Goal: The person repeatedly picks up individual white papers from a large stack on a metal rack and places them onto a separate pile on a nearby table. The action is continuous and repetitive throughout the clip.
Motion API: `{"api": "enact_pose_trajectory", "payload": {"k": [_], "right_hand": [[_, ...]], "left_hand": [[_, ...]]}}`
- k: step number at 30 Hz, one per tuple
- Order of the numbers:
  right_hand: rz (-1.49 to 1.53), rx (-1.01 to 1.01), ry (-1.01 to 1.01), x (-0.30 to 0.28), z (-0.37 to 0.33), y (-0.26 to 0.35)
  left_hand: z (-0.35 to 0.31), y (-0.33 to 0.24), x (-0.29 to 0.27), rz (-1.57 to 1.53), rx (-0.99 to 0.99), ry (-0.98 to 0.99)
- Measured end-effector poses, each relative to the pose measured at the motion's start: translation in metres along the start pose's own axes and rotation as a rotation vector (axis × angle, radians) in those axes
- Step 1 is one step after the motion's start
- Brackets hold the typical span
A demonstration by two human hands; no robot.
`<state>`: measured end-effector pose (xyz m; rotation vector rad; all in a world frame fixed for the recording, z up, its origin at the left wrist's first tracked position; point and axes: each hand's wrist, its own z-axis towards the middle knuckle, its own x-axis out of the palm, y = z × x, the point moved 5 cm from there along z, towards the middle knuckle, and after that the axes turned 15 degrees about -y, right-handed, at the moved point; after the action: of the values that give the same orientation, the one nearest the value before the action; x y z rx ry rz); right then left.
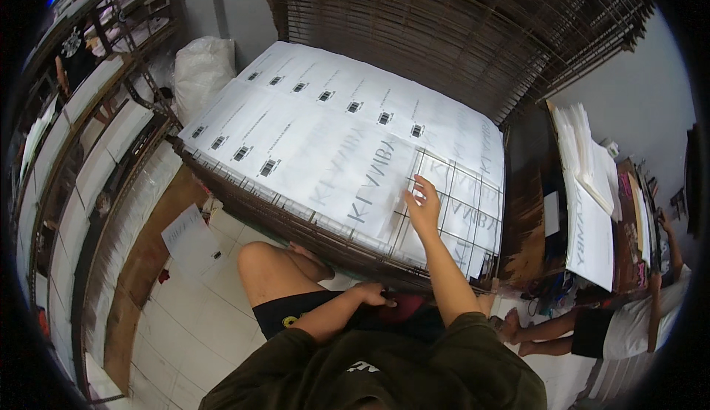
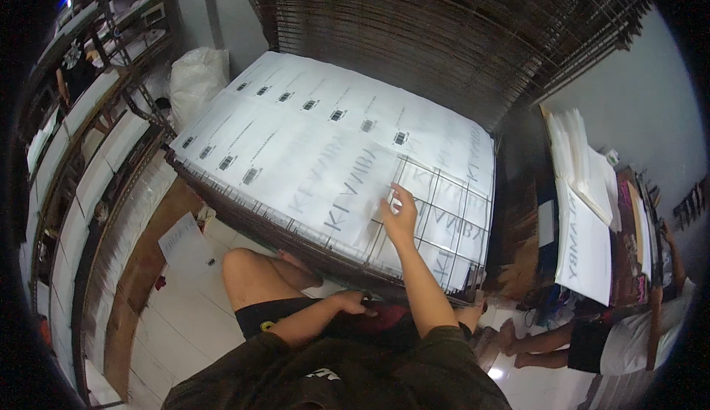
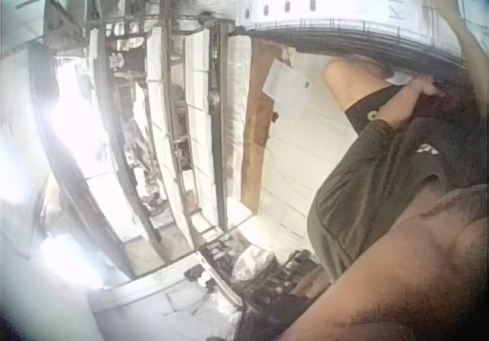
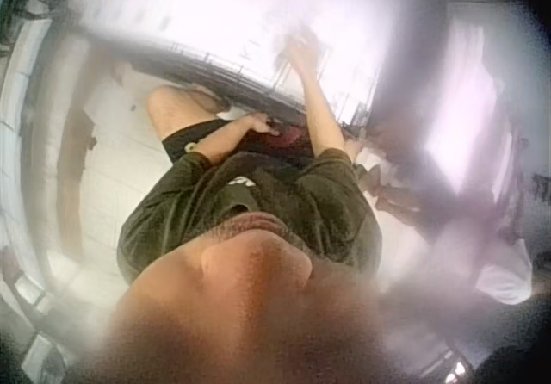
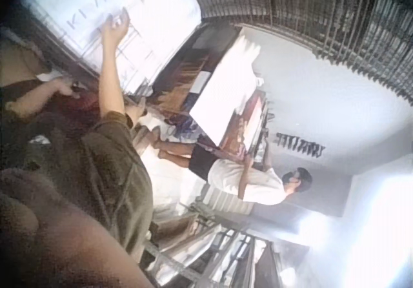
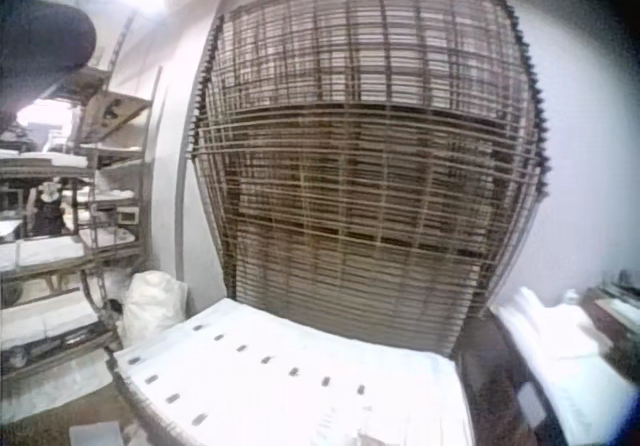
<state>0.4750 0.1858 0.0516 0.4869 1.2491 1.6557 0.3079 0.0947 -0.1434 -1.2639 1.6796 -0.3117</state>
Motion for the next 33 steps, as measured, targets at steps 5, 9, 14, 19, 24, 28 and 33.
{"api": "enact_pose_trajectory", "payload": {"k": [5,9,14,19,24,28,33], "right_hand": [[0.160,0.025,-0.109,-0.086,-0.019,-0.018],[0.571,0.196,0.211,-0.130,-0.034,-0.023],[0.907,0.568,0.640,-0.158,-0.050,-0.017],[0.984,0.596,0.977,-0.170,-0.056,-0.011],[0.911,0.482,0.900,-0.190,-0.033,-0.001],[0.764,0.180,0.271,-0.250,0.026,0.034],[0.745,0.086,-0.458,-0.373,0.096,0.062]], "left_hand": [[0.006,0.000,0.003,0.007,0.046,-0.020],[0.018,0.011,0.018,-0.050,0.074,-0.005],[0.030,0.029,0.030,-0.104,0.047,0.010],[0.012,0.007,0.009,-0.092,0.014,-0.009],[0.011,0.006,0.006,-0.073,0.002,-0.008],[0.018,0.020,0.013,-0.070,-0.009,0.001],[0.014,0.004,0.007,-0.029,0.004,-0.011]]}}
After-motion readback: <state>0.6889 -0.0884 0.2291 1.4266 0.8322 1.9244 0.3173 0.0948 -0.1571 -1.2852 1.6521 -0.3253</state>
